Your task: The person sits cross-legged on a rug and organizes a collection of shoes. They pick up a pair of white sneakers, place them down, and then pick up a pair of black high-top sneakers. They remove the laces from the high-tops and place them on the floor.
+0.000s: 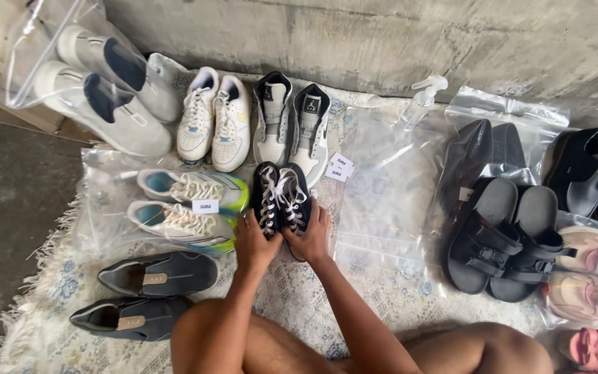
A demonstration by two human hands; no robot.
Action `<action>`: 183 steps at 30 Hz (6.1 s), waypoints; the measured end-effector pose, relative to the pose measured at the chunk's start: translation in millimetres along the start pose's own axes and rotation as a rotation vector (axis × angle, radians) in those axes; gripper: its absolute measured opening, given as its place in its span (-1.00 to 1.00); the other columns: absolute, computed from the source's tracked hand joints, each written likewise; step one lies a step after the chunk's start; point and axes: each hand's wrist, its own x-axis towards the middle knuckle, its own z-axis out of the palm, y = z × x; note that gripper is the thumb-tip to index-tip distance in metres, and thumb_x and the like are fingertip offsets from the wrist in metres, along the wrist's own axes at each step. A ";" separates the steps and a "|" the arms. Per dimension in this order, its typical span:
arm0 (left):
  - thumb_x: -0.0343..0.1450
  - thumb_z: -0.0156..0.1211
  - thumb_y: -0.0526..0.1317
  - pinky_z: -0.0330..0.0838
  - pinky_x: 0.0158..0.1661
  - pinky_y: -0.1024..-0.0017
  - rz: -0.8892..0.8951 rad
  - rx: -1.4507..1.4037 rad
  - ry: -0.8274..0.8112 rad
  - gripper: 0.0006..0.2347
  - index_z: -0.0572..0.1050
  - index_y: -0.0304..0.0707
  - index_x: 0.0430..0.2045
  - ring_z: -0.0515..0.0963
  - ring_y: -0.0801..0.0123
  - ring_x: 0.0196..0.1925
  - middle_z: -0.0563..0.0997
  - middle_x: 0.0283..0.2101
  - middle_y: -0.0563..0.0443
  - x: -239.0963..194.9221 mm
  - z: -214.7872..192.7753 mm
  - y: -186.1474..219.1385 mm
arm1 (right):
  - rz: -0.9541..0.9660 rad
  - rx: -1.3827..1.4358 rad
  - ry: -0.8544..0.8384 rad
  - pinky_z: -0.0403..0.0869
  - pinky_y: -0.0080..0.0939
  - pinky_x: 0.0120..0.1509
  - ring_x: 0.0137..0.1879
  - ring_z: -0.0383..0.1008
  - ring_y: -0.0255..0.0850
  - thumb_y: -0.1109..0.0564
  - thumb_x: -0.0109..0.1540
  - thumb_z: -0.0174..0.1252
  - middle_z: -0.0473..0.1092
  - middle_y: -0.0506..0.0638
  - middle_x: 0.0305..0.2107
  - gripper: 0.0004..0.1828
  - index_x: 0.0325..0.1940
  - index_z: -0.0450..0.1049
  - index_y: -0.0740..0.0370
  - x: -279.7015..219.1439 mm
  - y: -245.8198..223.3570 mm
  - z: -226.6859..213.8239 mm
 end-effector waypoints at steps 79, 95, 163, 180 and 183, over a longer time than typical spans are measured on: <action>0.31 0.40 -0.19 0.29 0.18 -0.05 0.187 -0.235 0.364 -0.78 0.45 -0.30 -0.46 0.45 -0.16 0.19 0.51 -0.16 -0.13 16.2 61.9 -10.4 | -0.172 0.483 -0.134 0.25 0.06 0.49 0.40 0.32 0.10 0.05 0.27 0.29 0.37 0.21 0.21 -0.42 0.34 0.41 0.26 -57.7 22.0 -41.6; 0.35 0.37 -0.20 0.30 -0.45 0.45 -0.161 -0.653 0.051 -0.86 0.58 -0.28 -0.48 0.41 0.42 -0.54 0.50 -0.59 0.05 8.5 -51.7 -1.4 | -0.816 -0.326 0.011 0.39 0.11 0.35 0.37 0.34 0.12 0.17 0.28 0.14 0.40 0.19 0.17 -0.66 0.15 0.50 0.13 6.8 3.7 -35.9; 0.40 0.26 0.02 0.30 0.26 -0.12 0.065 0.065 -0.166 -0.24 0.05 -0.56 0.36 0.31 -0.34 0.36 0.22 0.32 -0.59 195.0 62.0 40.0 | -0.230 -0.008 -0.066 0.21 0.17 0.48 0.48 0.17 0.17 -0.41 0.27 -0.04 0.12 0.26 0.37 -0.10 0.55 0.08 0.12 73.6 -10.8 -26.2; 0.24 0.49 0.14 0.31 0.12 -0.35 -0.151 -0.130 -0.055 0.02 -0.07 -0.51 0.41 0.24 -0.43 0.31 0.26 0.26 -0.59 229.7 86.8 41.8 | 0.458 -0.102 -0.058 0.12 0.26 0.53 0.40 0.17 0.20 -0.40 -0.12 0.54 0.25 0.37 0.22 0.49 0.56 -0.11 0.39 188.7 -37.3 -10.1; 0.27 0.51 0.02 0.29 0.08 -0.40 -0.117 -0.218 -0.003 -0.06 -0.03 -0.48 0.38 0.20 -0.46 0.31 0.25 0.22 -0.56 220.9 83.1 48.7 | 0.501 -0.060 -0.026 0.12 0.23 0.54 0.37 0.17 0.14 -0.36 -0.15 0.59 0.24 0.31 0.17 0.44 0.53 0.01 0.38 192.9 -43.0 -14.6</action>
